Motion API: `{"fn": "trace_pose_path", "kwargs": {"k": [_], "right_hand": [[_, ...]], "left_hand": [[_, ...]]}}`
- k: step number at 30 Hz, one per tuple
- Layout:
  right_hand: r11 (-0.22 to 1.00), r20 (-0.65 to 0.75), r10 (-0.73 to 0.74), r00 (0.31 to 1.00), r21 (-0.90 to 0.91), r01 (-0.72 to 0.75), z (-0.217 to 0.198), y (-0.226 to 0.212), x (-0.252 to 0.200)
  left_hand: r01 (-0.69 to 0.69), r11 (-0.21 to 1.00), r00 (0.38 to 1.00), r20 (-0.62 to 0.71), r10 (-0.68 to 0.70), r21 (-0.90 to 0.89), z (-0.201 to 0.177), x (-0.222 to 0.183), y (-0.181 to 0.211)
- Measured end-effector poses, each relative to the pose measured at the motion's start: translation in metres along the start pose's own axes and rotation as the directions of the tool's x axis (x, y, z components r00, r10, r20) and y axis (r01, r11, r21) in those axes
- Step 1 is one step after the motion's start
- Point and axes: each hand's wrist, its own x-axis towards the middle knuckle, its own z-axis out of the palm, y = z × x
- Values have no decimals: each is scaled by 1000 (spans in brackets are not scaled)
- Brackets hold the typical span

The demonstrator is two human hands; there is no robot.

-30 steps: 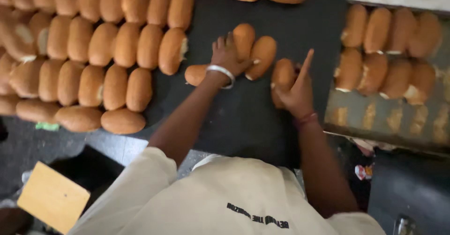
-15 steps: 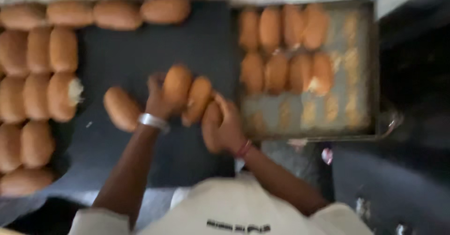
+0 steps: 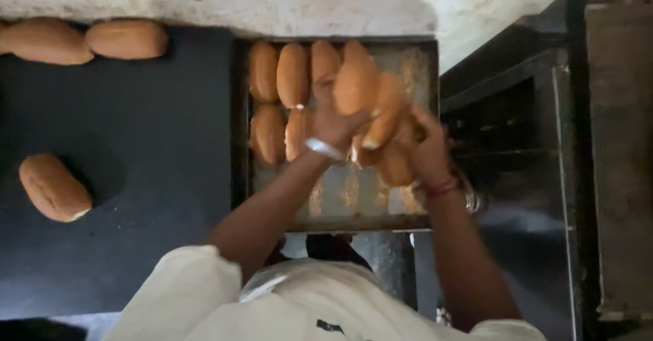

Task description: The person handles a bread roll, then takes bread rolls from a large collection on a table and arranges them into rows on a metal tray by hand.

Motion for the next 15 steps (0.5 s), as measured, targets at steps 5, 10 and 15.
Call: {"fn": "trace_pose_path", "kwargs": {"k": [5,10,15], "right_hand": [[889,191,68,979,-457,27,-76,-3,109],[521,345,-50,937,-792,319,-60,13,118],[554,151,-171,974,-802,222,-66,17,85]], "left_hand": [[70,984,946,302,-118,163,93,85,-10],[-123,845,938,338,-72,520,114,86,-70],[-472,756,881,282,381,453,94,73,-79]]}}
